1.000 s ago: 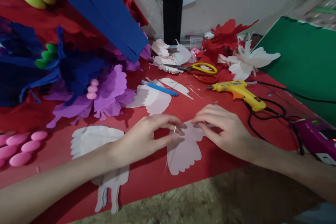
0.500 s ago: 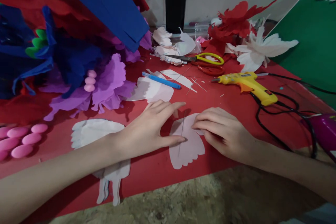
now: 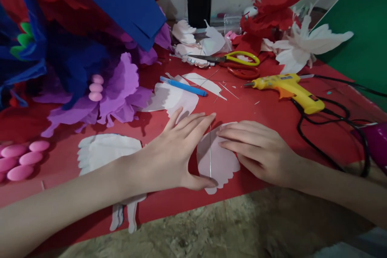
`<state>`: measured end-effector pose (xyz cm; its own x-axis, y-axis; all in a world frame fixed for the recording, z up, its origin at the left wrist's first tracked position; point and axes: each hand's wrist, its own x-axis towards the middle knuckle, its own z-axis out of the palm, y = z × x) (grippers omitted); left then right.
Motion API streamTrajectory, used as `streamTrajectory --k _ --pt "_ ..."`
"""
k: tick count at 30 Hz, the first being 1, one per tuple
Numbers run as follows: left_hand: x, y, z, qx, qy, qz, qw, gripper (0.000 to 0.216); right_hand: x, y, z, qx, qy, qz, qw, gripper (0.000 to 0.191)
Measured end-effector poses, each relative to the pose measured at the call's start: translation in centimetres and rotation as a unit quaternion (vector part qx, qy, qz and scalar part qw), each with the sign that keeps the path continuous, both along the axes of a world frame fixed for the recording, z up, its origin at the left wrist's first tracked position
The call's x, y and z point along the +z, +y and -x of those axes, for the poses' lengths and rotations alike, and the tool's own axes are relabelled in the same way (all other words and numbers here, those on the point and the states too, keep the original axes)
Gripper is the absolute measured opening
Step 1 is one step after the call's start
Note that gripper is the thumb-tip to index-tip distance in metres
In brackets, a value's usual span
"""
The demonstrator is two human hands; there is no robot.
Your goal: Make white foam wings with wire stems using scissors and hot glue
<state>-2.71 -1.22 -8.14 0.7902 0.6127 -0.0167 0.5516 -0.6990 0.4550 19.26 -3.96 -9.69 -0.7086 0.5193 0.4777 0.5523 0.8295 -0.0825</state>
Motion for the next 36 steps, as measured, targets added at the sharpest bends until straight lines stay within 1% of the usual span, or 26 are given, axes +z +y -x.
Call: streamTrajectory --k 5,9,12,18,26,29,33,36 --pt "-0.29 -0.41 -0.06 -0.001 -0.004 0.001 1.0 0.104 0.03 -0.04 -0.04 -0.002 -0.04 0.014 0.999 0.031" --pt "-0.26 -0.47 -0.04 0.0 -0.002 0.014 1.0 0.102 0.15 -0.14 0.12 -0.005 -0.051 -0.001 0.999 0.033" --pt "-0.21 -0.61 0.0 -0.003 -0.007 0.013 1.0 0.101 0.11 -0.12 0.16 -0.009 -0.05 -0.006 0.999 0.032" --pt "-0.23 -0.83 0.19 -0.026 -0.01 0.007 1.0 0.098 -0.01 0.03 0.1 -0.014 -0.047 0.011 0.999 0.036" --pt "-0.42 -0.77 0.11 -0.001 -0.016 -0.004 1.0 0.098 -0.01 -0.04 -0.02 -0.012 -0.047 0.021 0.999 0.032" --pt "-0.59 -0.8 0.09 -0.001 -0.018 -0.011 1.0 0.097 -0.2 -0.07 0.01 -0.012 -0.046 0.028 0.998 0.033" --pt "-0.7 -0.78 0.22 -0.003 -0.015 -0.016 1.0 0.093 -0.56 -0.22 0.1 -0.028 -0.013 0.032 0.999 0.033" --pt "-0.65 -0.72 0.36 -0.007 -0.013 -0.019 1.0 0.093 -0.47 -0.19 0.03 -0.021 -0.028 0.022 0.999 0.033"
